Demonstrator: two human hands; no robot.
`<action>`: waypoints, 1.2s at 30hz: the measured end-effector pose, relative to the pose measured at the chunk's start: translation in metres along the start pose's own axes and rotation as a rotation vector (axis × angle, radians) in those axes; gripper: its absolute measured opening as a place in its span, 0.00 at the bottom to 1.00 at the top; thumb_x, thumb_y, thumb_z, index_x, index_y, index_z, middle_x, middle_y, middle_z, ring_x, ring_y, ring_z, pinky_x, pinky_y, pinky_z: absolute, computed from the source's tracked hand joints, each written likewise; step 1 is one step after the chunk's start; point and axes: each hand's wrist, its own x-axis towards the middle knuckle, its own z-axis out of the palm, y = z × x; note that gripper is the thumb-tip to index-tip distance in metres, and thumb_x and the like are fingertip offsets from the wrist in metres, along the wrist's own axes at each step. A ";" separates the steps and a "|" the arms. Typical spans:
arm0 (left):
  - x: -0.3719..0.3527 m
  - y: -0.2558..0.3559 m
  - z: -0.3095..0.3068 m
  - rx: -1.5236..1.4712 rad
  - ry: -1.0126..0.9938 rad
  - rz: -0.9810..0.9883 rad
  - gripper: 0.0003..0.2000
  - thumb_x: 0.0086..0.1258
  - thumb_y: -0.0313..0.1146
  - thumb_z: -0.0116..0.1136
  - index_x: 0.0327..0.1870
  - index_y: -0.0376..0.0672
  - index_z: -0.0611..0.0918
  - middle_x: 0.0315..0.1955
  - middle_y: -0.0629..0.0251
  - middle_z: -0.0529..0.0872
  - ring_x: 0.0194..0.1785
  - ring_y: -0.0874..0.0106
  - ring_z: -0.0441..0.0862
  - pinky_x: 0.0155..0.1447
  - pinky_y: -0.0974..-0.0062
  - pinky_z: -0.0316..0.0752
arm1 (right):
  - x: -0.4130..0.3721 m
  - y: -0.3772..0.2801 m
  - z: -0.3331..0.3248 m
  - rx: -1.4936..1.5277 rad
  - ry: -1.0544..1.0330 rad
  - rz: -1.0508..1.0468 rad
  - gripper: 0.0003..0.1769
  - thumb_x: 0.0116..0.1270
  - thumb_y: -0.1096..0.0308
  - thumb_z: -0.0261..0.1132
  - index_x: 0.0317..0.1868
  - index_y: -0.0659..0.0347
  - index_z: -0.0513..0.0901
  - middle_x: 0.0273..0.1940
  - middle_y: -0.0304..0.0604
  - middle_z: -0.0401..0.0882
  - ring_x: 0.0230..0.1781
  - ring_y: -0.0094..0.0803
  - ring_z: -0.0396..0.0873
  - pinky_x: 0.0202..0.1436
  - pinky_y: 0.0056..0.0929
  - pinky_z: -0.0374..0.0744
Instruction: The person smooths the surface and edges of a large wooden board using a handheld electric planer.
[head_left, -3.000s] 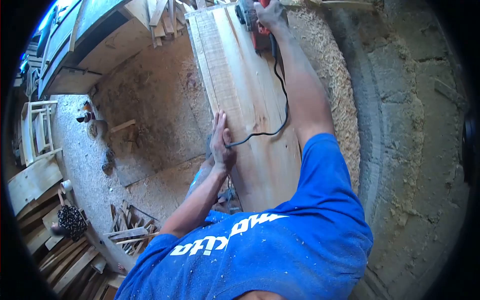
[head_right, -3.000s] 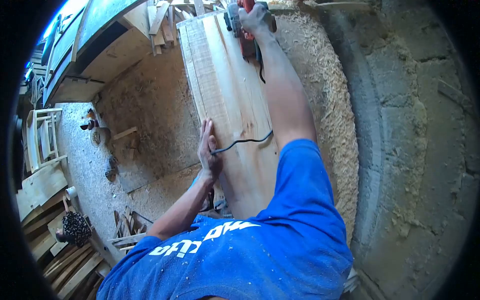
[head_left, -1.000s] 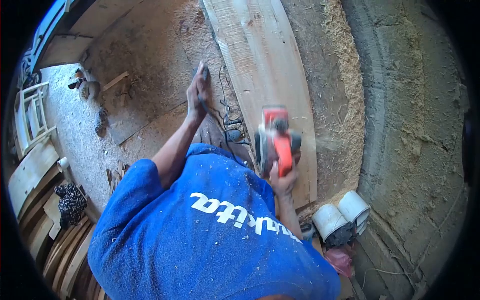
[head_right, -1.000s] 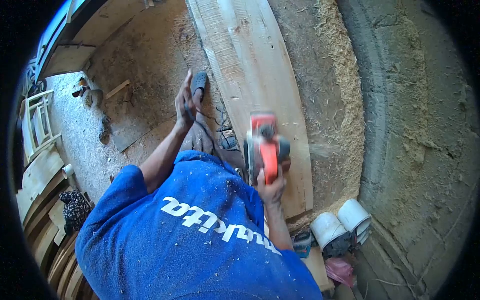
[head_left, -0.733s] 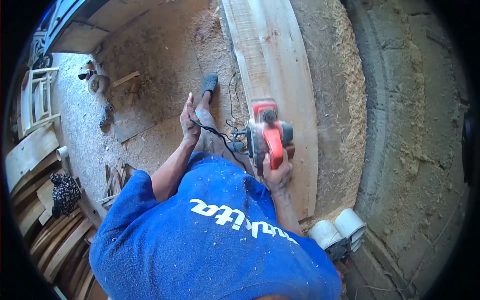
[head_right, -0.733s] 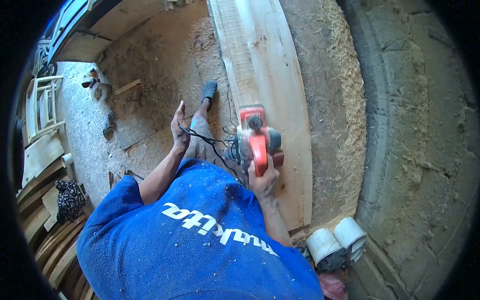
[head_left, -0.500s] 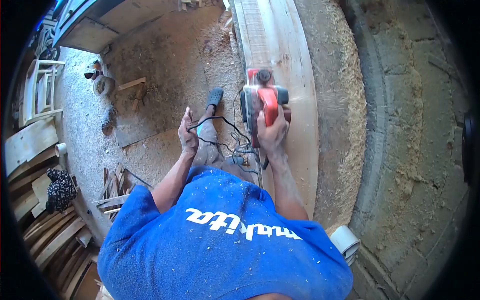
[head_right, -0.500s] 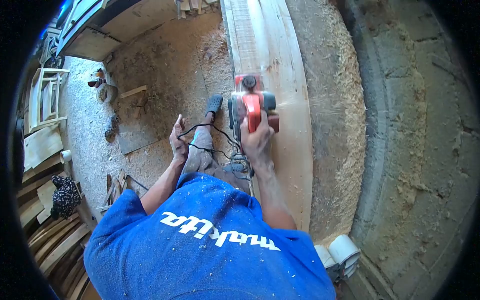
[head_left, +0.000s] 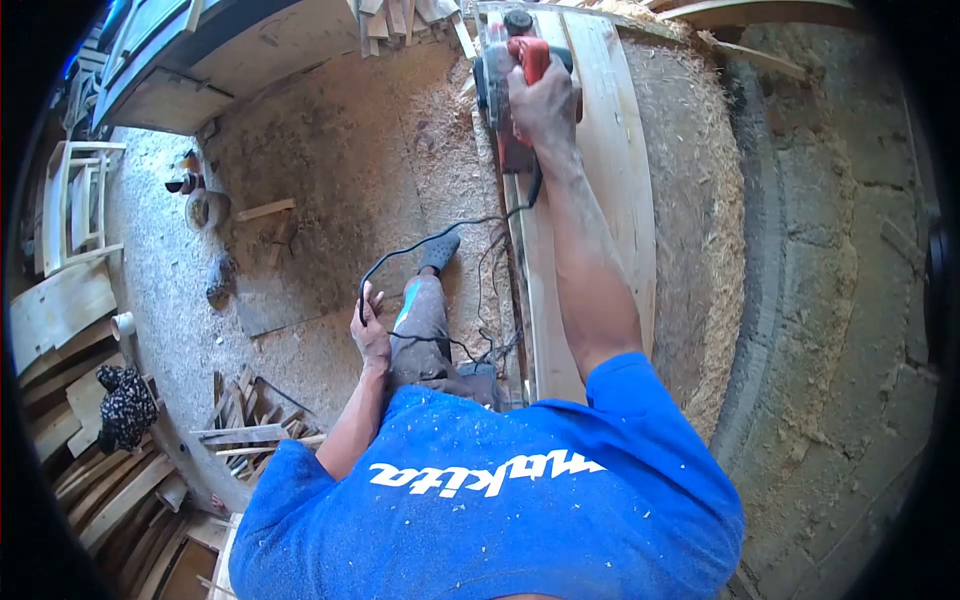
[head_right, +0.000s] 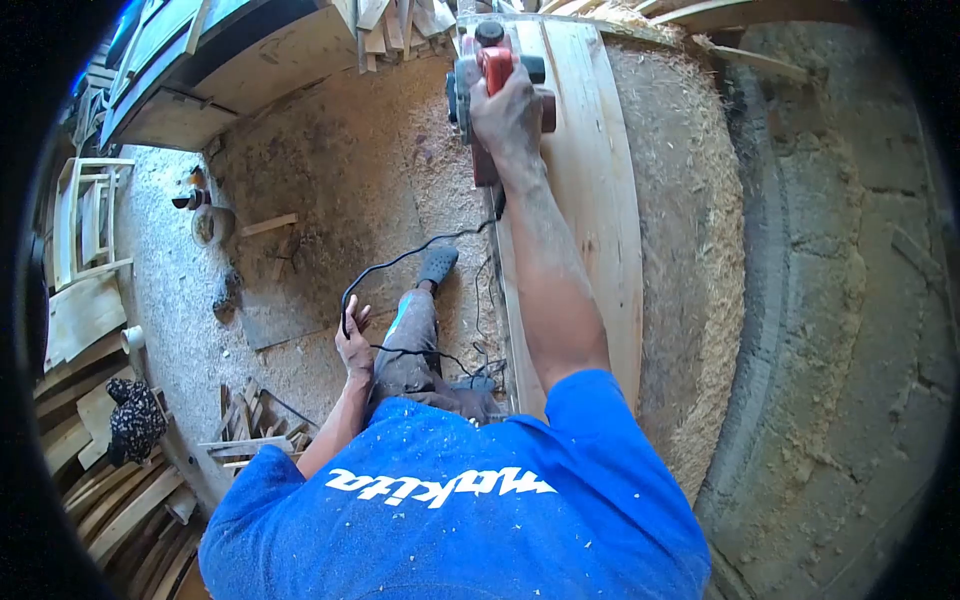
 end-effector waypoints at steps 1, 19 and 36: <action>0.014 0.005 0.003 0.000 -0.002 -0.008 0.29 0.89 0.51 0.41 0.73 0.33 0.76 0.69 0.53 0.81 0.65 0.61 0.85 0.71 0.64 0.77 | 0.024 -0.004 0.009 0.012 -0.042 0.038 0.26 0.70 0.56 0.68 0.58 0.69 0.79 0.41 0.65 0.87 0.43 0.62 0.89 0.48 0.54 0.86; 0.098 0.034 0.001 0.035 -0.059 -0.155 0.28 0.89 0.52 0.40 0.69 0.36 0.80 0.56 0.61 0.89 0.58 0.67 0.88 0.63 0.67 0.80 | -0.118 0.006 -0.045 -0.044 -0.001 0.048 0.29 0.70 0.61 0.70 0.66 0.69 0.75 0.44 0.64 0.86 0.44 0.62 0.87 0.46 0.59 0.83; 0.038 0.013 0.049 0.404 -0.706 0.166 0.21 0.88 0.42 0.42 0.63 0.37 0.84 0.57 0.46 0.88 0.66 0.52 0.83 0.69 0.62 0.75 | -0.367 -0.027 -0.153 -0.014 -0.022 0.321 0.20 0.70 0.66 0.69 0.59 0.64 0.78 0.39 0.62 0.87 0.40 0.62 0.89 0.41 0.51 0.84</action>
